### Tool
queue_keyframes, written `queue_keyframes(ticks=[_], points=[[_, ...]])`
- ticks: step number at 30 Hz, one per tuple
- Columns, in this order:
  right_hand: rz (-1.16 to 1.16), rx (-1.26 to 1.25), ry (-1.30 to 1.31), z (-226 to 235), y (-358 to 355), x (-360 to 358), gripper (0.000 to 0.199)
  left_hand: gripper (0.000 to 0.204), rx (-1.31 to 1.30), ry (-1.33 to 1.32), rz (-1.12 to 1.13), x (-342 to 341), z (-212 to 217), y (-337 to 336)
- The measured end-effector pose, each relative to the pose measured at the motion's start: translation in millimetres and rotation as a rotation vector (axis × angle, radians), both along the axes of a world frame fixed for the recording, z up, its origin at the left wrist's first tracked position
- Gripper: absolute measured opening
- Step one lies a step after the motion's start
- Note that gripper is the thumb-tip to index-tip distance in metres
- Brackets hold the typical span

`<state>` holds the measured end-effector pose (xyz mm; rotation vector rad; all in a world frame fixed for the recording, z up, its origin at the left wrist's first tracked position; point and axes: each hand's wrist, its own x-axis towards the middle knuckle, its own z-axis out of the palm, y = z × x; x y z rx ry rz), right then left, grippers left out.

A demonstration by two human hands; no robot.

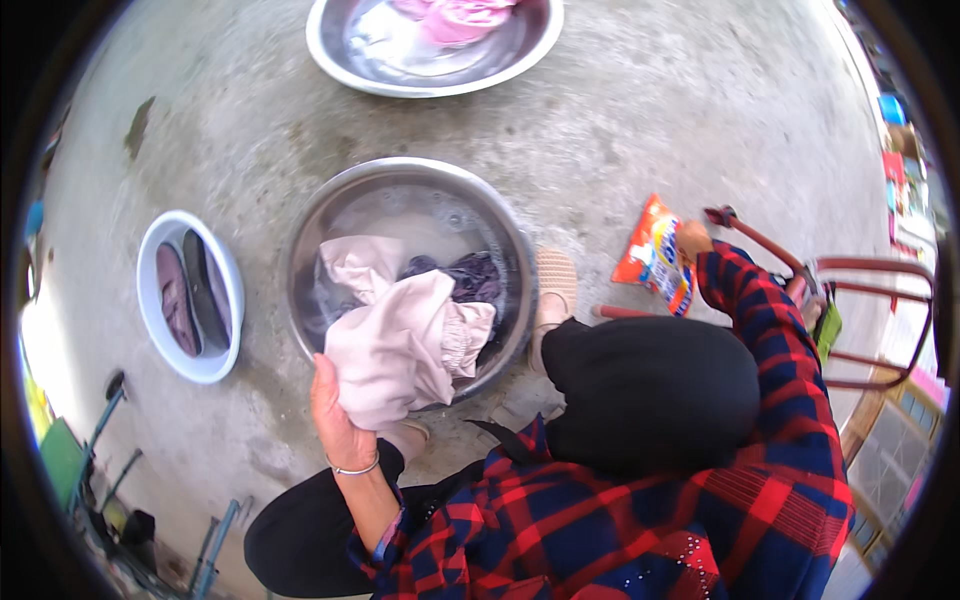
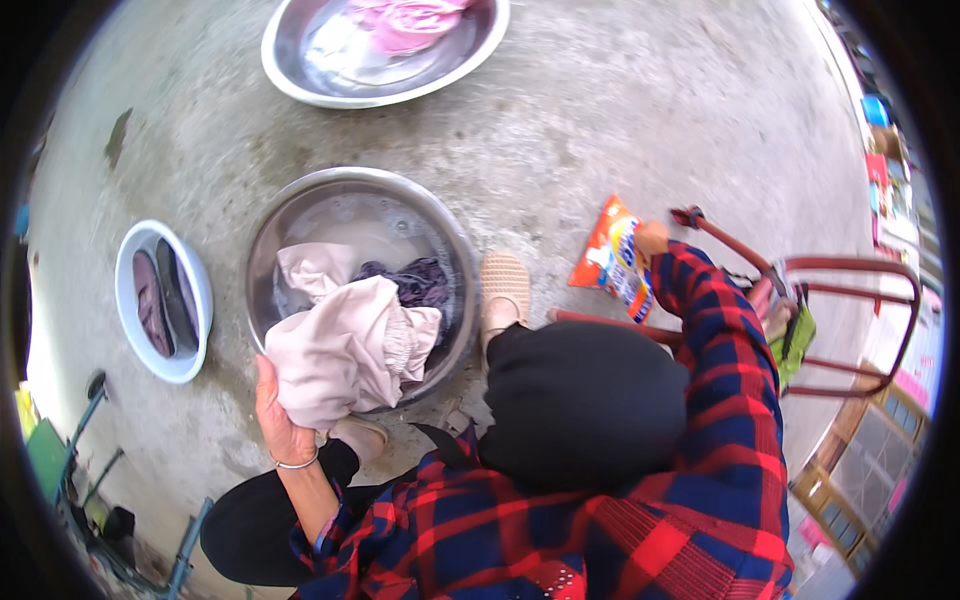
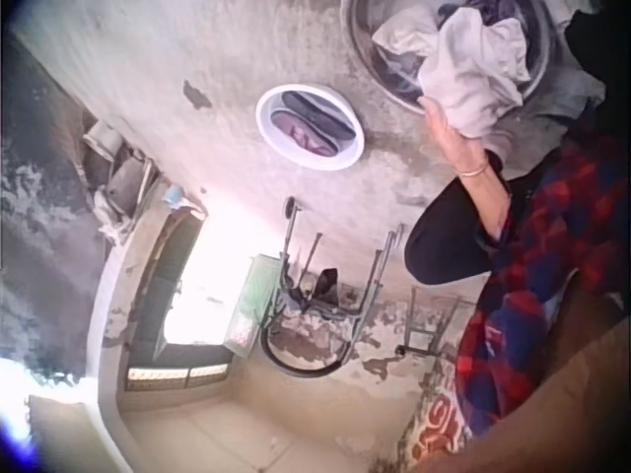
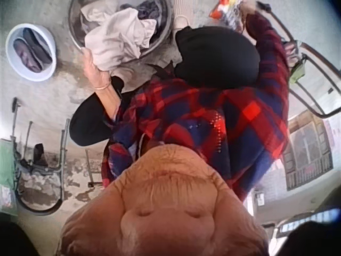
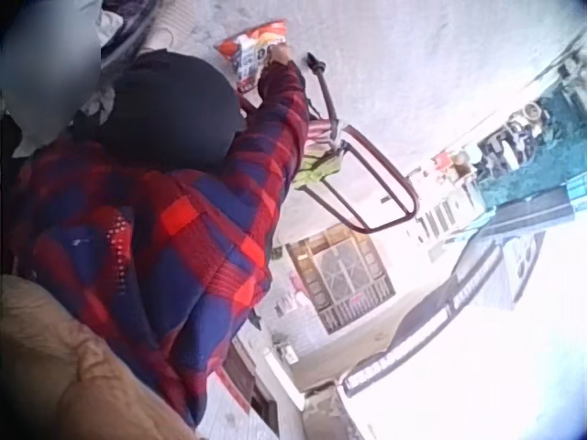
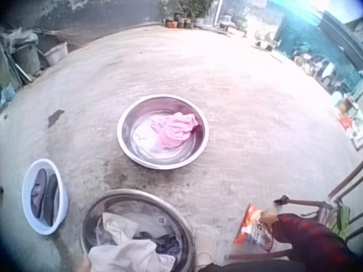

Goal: The person sits on the ground and washes a light-colored garment by hand in a metal basin filled with soapy water. They scrub the fabric, rinse it, and wring out the excess water repeatedly.

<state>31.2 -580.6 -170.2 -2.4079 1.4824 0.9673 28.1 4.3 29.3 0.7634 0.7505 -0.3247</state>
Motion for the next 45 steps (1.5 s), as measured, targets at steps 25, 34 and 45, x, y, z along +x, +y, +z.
queue_keyframes(ticks=[25,34,45], points=[[0.540,0.210,0.157,-40,118,-80,0.012,0.051,-0.134,0.018,0.136,3,0,2],[0.604,0.262,0.212,-37,115,-74,0.010,0.050,-0.227,-0.001,0.186,-2,-2,6],[0.867,0.265,0.438,-45,-40,-35,0.007,0.050,-0.246,-0.078,0.170,-9,9,10]])
